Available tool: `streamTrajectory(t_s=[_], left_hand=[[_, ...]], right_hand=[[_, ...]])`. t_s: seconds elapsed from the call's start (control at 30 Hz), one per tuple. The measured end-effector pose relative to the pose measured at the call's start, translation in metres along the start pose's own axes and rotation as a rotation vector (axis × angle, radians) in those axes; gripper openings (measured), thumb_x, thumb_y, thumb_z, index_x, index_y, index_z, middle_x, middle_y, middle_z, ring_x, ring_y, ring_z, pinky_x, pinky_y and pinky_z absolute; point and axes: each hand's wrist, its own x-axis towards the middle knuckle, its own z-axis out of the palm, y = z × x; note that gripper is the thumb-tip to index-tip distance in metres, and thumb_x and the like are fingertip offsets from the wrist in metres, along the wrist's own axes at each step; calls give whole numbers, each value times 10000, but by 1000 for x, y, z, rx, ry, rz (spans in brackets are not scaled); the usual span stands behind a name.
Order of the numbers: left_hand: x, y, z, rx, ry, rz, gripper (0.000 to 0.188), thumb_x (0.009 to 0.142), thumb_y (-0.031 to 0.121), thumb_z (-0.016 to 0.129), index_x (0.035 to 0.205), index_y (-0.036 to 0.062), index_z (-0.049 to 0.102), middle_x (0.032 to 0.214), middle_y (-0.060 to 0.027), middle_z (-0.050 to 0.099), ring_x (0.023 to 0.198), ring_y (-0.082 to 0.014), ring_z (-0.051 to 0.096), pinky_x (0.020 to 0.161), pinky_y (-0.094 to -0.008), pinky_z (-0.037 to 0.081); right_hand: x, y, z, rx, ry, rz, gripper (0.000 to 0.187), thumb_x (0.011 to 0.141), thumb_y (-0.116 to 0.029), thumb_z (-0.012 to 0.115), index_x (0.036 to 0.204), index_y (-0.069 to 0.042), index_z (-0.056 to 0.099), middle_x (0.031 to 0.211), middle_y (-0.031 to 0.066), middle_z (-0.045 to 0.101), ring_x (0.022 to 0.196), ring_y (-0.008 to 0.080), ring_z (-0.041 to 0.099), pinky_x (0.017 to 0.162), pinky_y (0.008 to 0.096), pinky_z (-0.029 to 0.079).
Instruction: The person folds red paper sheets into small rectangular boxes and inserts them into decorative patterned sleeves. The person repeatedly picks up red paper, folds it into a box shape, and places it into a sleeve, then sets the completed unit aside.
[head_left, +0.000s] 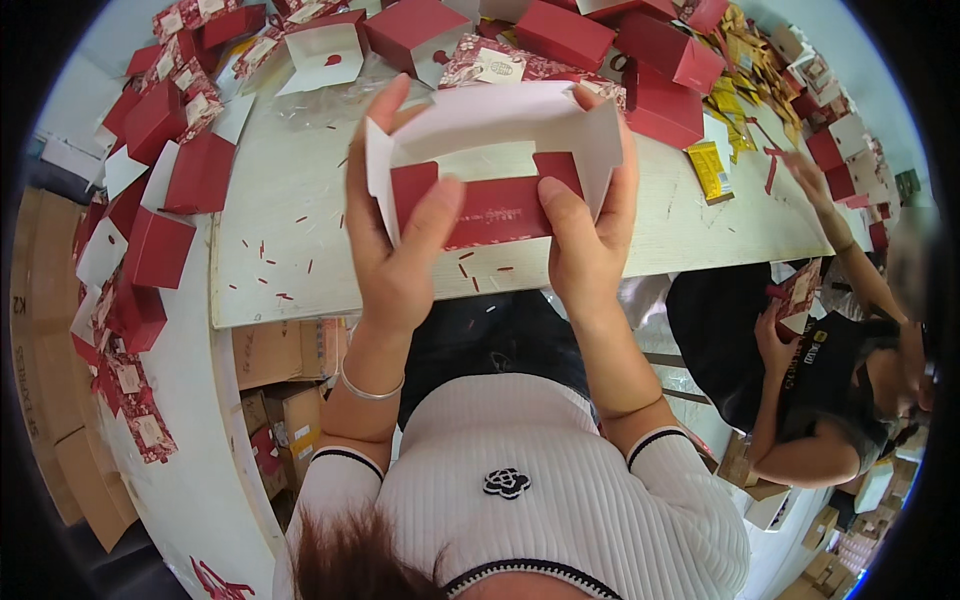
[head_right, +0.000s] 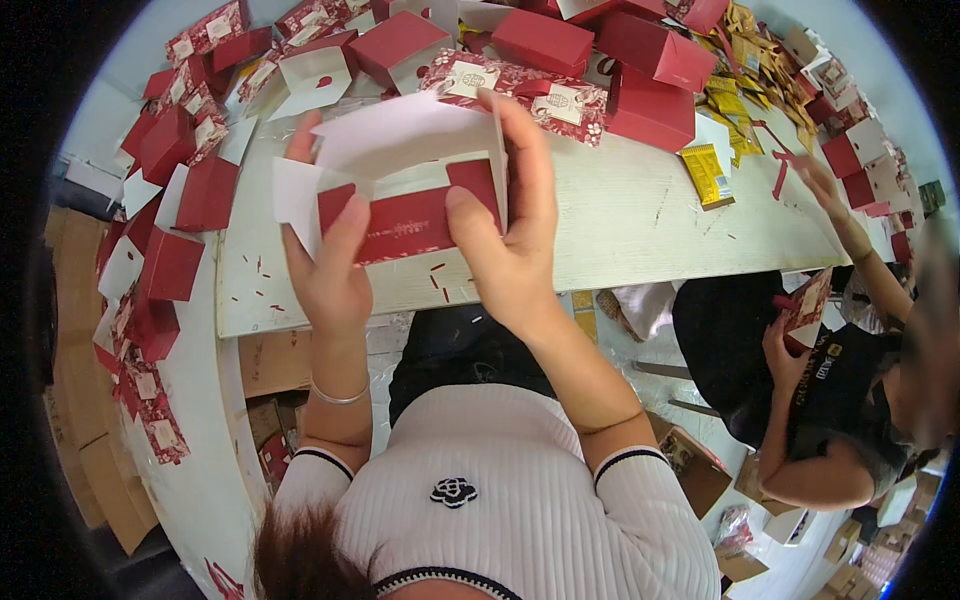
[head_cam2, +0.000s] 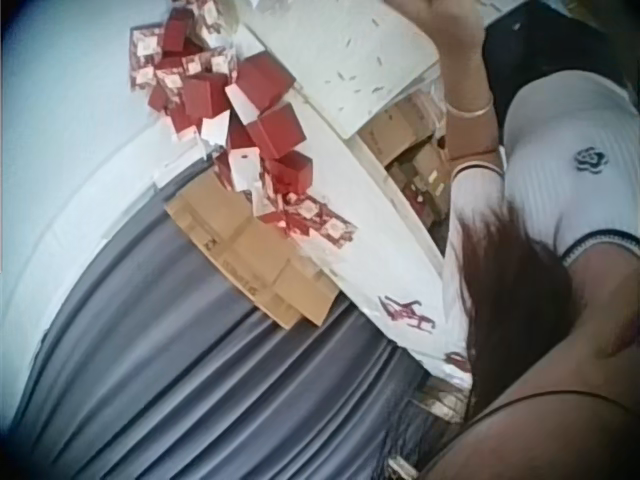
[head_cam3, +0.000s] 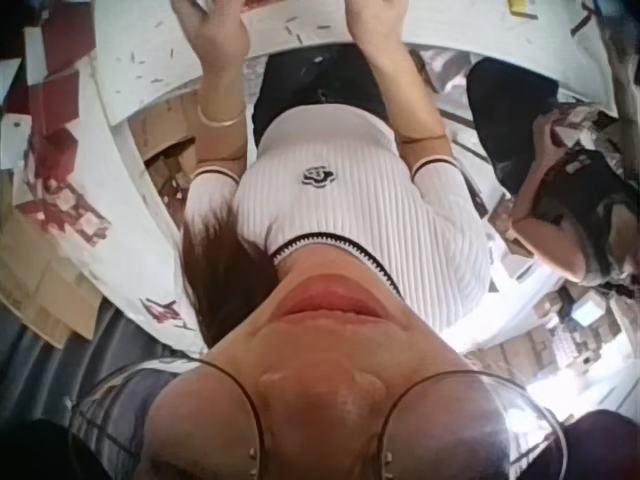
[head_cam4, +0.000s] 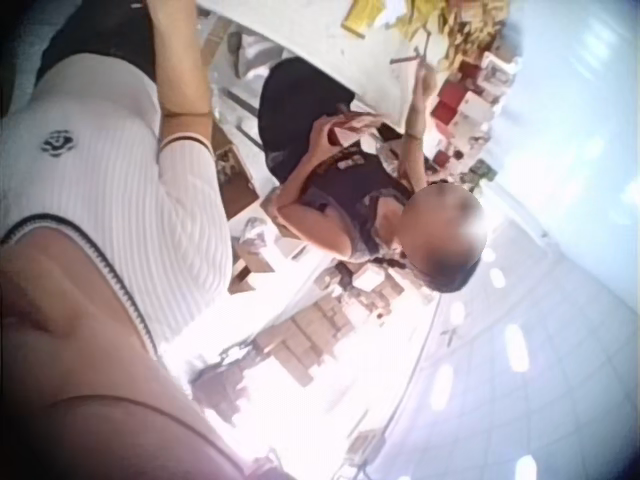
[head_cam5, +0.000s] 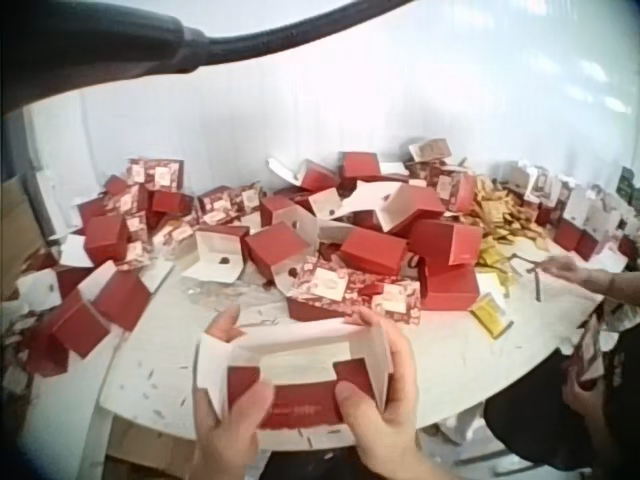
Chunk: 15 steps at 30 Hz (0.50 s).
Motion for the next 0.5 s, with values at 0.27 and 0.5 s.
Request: streamTrajectory(t_s=[0.27,0.5], left_hand=[[1,-3,-14,-387,-243,-67,643,759,83,484,1348,39,228,1258,-169,412,1145,-194,422,964,-310,332],[-1,-6,-17,-281,-126,-132,586,697,-64,445,1266,34,342,1175,-142,472,1069,-159,459,922,-280,366]], right_hand=[[0,-2,-7,170,-1,82,560,668,59,475,1215,-23,384,1210,114,431,1119,186,414,959,319,312],[-3,8,-7,68,-128,-56,490,731,-67,534,1194,16,397,1209,142,420,1152,242,391,987,339,258]])
